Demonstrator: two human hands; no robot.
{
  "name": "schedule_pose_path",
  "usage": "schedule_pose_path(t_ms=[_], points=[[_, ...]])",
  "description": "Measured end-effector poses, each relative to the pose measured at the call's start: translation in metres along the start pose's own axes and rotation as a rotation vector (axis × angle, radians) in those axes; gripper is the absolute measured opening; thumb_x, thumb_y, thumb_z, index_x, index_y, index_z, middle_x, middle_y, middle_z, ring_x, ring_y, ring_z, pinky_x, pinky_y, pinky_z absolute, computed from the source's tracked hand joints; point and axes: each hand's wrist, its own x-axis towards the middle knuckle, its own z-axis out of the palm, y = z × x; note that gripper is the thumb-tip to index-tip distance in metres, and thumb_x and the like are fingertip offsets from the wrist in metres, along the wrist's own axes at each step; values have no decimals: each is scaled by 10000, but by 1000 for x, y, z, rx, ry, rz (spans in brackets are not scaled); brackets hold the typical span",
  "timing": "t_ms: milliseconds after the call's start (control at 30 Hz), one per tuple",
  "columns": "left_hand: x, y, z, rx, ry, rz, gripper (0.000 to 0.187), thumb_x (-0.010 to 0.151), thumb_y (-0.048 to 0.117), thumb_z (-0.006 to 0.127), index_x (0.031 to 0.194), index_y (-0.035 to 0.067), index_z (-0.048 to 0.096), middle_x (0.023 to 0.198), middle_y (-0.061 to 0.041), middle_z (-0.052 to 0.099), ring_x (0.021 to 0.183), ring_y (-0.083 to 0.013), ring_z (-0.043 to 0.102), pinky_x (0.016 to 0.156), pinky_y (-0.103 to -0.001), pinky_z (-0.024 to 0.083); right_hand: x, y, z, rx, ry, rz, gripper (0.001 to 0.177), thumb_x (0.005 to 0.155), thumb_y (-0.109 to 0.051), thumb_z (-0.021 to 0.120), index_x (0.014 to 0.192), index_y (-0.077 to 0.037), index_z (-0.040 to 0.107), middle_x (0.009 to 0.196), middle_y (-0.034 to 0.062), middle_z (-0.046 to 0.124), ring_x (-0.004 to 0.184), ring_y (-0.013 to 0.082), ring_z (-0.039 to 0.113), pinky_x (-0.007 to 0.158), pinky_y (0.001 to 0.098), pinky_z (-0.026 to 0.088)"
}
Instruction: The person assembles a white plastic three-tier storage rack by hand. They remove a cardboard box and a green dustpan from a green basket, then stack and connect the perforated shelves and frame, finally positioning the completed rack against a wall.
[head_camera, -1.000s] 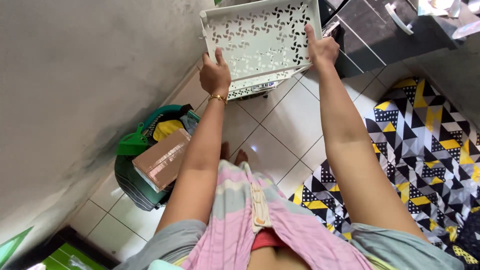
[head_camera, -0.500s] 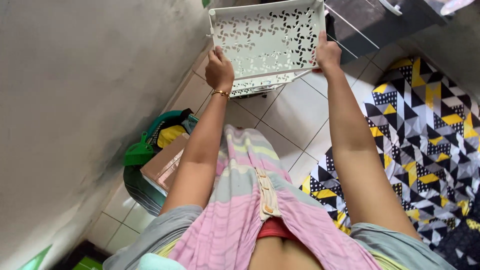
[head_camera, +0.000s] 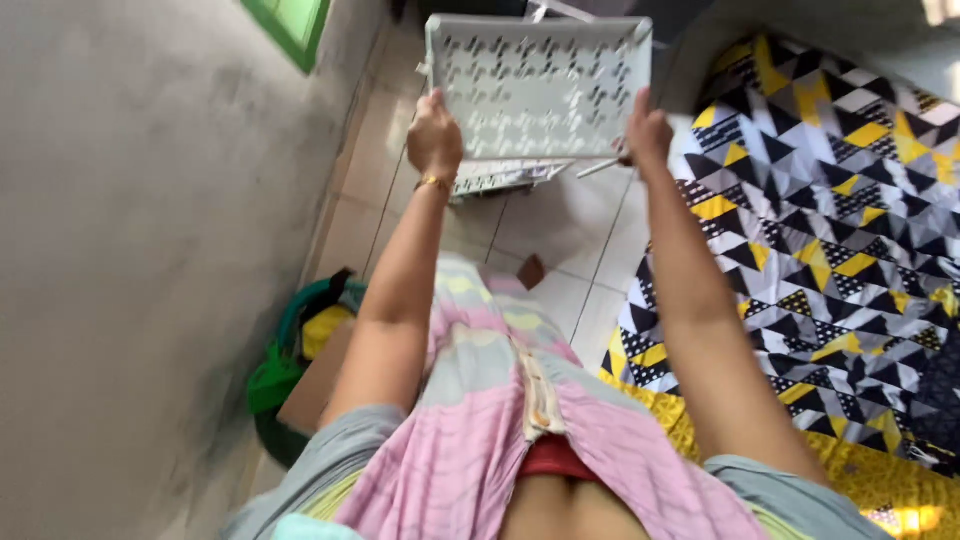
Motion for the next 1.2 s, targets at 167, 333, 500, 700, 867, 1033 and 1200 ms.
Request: schedule_pose_path(t_ms=[167,333,500,700,867,1033,1200], points=[[11,-13,20,43,10,4,467,1050,474,315,1071,184,680,791,-147,755,773,-359,755,644,-510,575,-23,-37,-47,151,-81,-63,755,1002,-669,431,955,5,768,931,239,741,917,384,710,847,483,533],[2,-10,22,35,102,5,465,1063,473,335,1047,164,682,817,-140,760,790,-380,743,661,-526,558,-31,-69,-74,426,-262,22,656,950,-628,498,950,-16,733,852,123,735,680,268,755,491,431,637],[1,-8,31,45,172,-19,467,1051,484,354,1012,156,683,860,-156,753,812,-419,721,674,-554,540,-24,-64,-61,544,-251,2,684,981,-632,497,964,6,741,811,93,739,627,204,743,420,365,617],[-4,-5,26,27,150,-57,477,1046,504,349,1018,163,681,849,-155,755,819,-412,728,681,-552,552,-30,-59,-53,584,-235,-2,686,969,-631,495,973,7,747,817,93,752,588,199,751,402,351,622],[-4,-5,23,42,139,-54,487,1036,507,336,1023,179,695,831,-147,758,805,-404,732,658,-539,559,-40,-56,-55,552,-230,56,697,974,-634,486,936,15,738,801,89,751,580,187,747,403,336,593],[-7,-5,24,44,96,-68,511,1060,511,301,1024,175,684,818,-124,765,794,-368,754,642,-510,579,-40,-54,-56,633,-266,36,699,988,-643,480,904,0,742,765,81,744,570,165,734,397,320,606],[-6,-9,21,66,147,-56,491,1052,505,320,1024,174,681,826,-123,766,778,-380,742,627,-521,563,-41,-54,-48,676,-284,51,659,984,-645,495,907,-40,743,746,45,742,551,127,719,377,298,572]])
